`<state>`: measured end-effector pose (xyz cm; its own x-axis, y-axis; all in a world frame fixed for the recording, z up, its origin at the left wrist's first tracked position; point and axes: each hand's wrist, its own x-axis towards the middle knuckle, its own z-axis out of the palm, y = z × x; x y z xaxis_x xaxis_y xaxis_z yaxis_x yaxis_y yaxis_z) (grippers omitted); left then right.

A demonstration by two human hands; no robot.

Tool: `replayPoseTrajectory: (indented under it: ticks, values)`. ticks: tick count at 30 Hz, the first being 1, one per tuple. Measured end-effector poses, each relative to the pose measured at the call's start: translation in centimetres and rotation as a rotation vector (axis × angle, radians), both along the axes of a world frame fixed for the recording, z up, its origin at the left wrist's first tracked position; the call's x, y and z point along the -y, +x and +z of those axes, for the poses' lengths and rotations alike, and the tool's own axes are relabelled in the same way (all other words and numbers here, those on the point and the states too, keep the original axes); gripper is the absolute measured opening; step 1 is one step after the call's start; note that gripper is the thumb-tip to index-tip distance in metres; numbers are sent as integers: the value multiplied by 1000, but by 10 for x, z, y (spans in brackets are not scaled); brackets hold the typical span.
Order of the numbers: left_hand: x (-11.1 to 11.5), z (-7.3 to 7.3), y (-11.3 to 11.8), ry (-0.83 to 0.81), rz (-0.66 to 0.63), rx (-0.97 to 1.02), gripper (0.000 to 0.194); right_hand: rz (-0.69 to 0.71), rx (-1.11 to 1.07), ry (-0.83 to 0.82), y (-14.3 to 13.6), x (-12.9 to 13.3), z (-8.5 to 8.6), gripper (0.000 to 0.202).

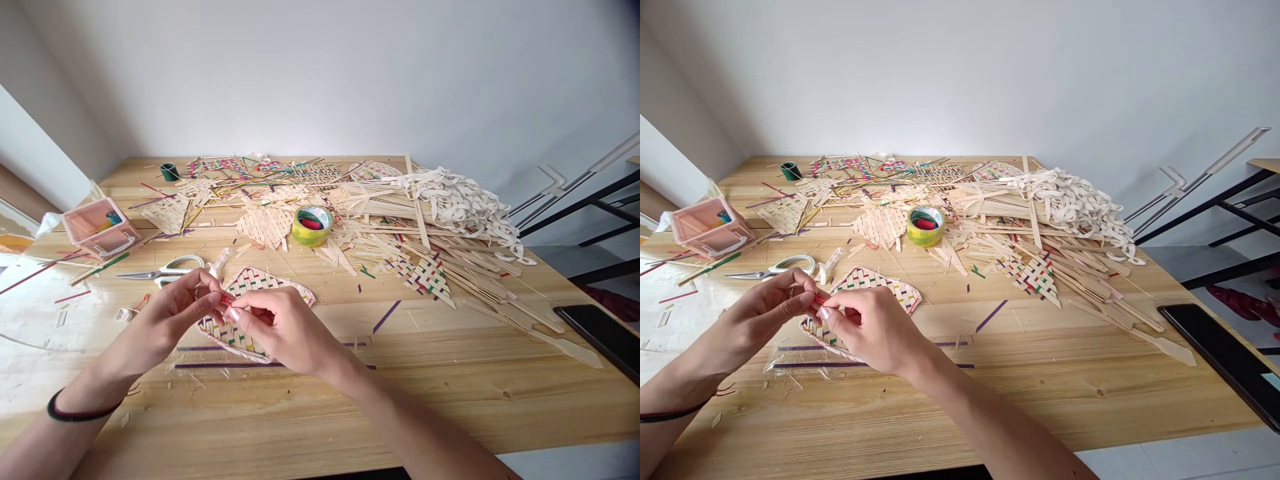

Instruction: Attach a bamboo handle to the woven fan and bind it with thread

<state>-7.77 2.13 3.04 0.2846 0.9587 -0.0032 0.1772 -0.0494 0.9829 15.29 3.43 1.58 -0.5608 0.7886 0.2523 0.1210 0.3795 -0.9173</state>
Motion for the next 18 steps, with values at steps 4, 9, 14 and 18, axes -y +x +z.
replayPoseTrajectory:
  ticks: [4,9,14,18]
  values:
    - [-1,0,0,-11,-21,12,36,-32,15,48,1,0,-1,30]
    - [-3,-5,-5,10,4,-10,32,-64,39,70,1,-1,-2,25]
    - [-5,-12,-11,30,39,-27,26,-70,32,95,0,-2,-4,25]
    - [-4,-10,-9,33,66,-34,24,-77,15,100,-1,-2,-4,26]
